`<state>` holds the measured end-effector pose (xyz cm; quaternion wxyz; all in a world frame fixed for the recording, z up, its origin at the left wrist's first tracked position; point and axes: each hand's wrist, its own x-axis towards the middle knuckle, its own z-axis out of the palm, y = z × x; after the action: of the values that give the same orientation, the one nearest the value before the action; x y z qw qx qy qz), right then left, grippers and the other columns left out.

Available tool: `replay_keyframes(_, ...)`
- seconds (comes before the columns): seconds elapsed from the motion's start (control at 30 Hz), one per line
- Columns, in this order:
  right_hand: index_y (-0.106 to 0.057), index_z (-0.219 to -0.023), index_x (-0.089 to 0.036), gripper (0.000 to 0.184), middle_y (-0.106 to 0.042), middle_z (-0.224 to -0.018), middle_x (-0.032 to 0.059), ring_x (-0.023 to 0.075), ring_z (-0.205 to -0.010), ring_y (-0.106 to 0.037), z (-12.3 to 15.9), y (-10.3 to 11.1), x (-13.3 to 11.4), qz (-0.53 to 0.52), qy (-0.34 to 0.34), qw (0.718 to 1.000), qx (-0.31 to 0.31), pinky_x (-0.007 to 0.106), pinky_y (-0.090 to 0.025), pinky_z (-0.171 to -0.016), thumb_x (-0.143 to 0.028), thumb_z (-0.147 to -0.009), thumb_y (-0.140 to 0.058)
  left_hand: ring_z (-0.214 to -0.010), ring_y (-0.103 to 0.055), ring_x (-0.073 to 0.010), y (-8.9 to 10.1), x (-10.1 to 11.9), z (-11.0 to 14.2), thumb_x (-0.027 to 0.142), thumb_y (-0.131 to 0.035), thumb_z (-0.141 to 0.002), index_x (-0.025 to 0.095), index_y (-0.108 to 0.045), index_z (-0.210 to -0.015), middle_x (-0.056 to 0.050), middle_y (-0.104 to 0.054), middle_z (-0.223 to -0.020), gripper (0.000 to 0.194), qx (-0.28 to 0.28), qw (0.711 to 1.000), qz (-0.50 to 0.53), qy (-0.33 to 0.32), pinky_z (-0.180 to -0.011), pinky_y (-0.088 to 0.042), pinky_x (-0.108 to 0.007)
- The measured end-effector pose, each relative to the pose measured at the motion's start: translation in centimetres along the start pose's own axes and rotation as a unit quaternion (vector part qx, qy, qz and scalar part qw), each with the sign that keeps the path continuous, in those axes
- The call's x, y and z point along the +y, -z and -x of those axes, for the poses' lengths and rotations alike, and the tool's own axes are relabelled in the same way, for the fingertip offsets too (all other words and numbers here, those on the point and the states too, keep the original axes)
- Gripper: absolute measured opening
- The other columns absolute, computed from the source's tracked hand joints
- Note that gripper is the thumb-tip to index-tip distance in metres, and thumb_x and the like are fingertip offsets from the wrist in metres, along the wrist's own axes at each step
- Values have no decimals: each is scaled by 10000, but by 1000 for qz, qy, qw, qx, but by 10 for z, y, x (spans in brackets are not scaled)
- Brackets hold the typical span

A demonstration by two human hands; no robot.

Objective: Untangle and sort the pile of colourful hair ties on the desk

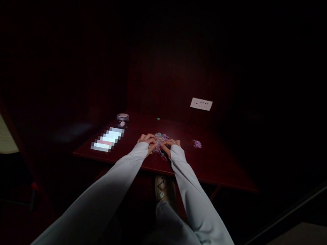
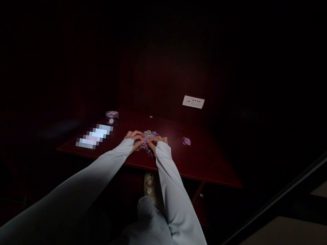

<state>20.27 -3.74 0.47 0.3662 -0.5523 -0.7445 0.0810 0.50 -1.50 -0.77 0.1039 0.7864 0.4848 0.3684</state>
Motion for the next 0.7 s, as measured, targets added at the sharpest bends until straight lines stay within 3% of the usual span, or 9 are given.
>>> replay_keyframes(0.7, -799, -901, -280, 291, -738, -1021, 35, 243, -1109, -539, 0, 2, -2, -14, -2, 1000, 2, 359, -451, -1001, -475, -1006, -610, -1179, -508, -265, 2, 3, 1, 310, -684, -951, 270, -763, -897, -13, -700, -1291, 104, 4, 1000, 6, 3, -1029, -450, -433)
